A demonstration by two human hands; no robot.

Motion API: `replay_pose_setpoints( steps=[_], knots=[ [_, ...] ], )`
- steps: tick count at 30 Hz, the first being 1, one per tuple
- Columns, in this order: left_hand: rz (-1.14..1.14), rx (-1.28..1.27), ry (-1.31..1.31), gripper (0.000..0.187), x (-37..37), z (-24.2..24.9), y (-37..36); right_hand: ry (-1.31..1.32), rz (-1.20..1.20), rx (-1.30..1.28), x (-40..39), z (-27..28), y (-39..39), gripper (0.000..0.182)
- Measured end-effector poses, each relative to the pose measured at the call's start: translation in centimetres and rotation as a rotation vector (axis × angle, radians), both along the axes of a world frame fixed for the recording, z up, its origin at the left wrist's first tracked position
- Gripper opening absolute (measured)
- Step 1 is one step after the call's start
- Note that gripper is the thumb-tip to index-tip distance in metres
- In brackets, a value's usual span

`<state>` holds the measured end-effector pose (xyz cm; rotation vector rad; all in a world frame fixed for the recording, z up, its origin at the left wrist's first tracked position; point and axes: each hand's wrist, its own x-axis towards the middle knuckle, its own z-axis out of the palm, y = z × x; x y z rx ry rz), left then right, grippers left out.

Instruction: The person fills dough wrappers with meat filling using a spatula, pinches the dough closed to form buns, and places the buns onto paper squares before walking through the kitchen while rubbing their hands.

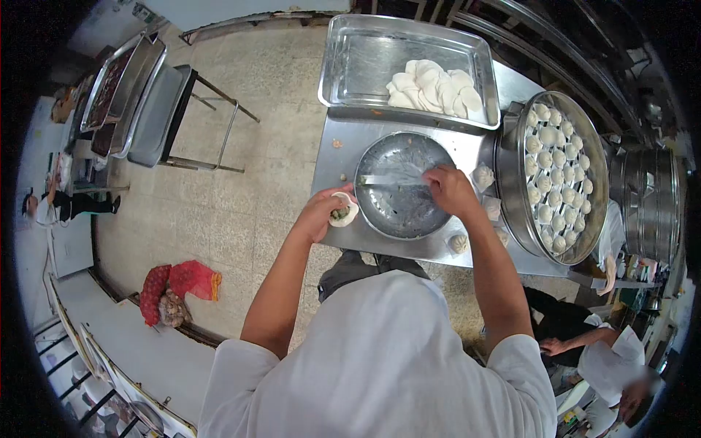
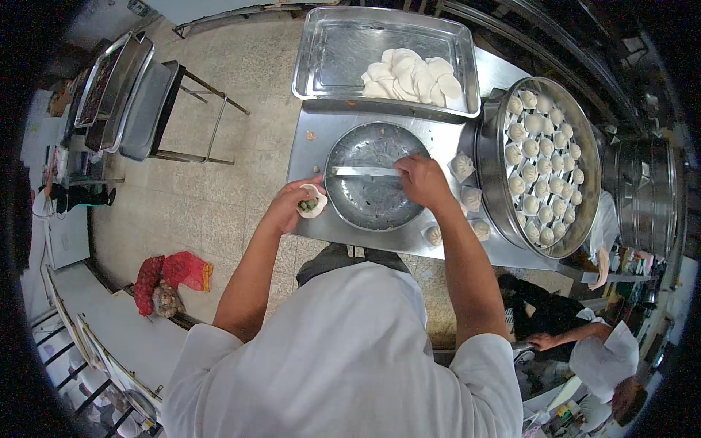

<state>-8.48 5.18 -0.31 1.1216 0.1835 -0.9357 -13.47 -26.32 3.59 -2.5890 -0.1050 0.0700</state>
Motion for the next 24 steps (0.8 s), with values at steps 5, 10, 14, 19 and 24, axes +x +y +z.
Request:
replay_pose_setpoints(
  steps=[5, 10, 14, 19, 24],
  knots=[
    [0.028, 0.010, 0.052, 0.023, 0.3, 0.8, 0.5, -0.044, -0.142, 0.294, -0.7, 1.3, -0.5, 0.016],
    [0.037, -0.017, -0.053, 0.024, 1.5, 1.2, 0.4, -0.036, -0.157, -0.199, -1.3, 3.3, -3.9, 0.016],
    [0.029, -0.032, -0.056, 0.024, 2.5, 0.7, -0.5, 0.020, -0.217, -0.320, -1.1, 0.6, -2.4, 0.017],
    [0.032, -0.031, 0.050, 0.024, 2.6, 0.9, -0.7, -0.084, -0.202, 0.161, -0.5, -1.1, 0.6, 0.018],
    [0.048, -0.034, -0.036, 0.025, 3.3, 1.2, 0.2, -0.121, -0.331, 0.195, -1.4, 0.8, -0.4, 0.016]
  ],
)
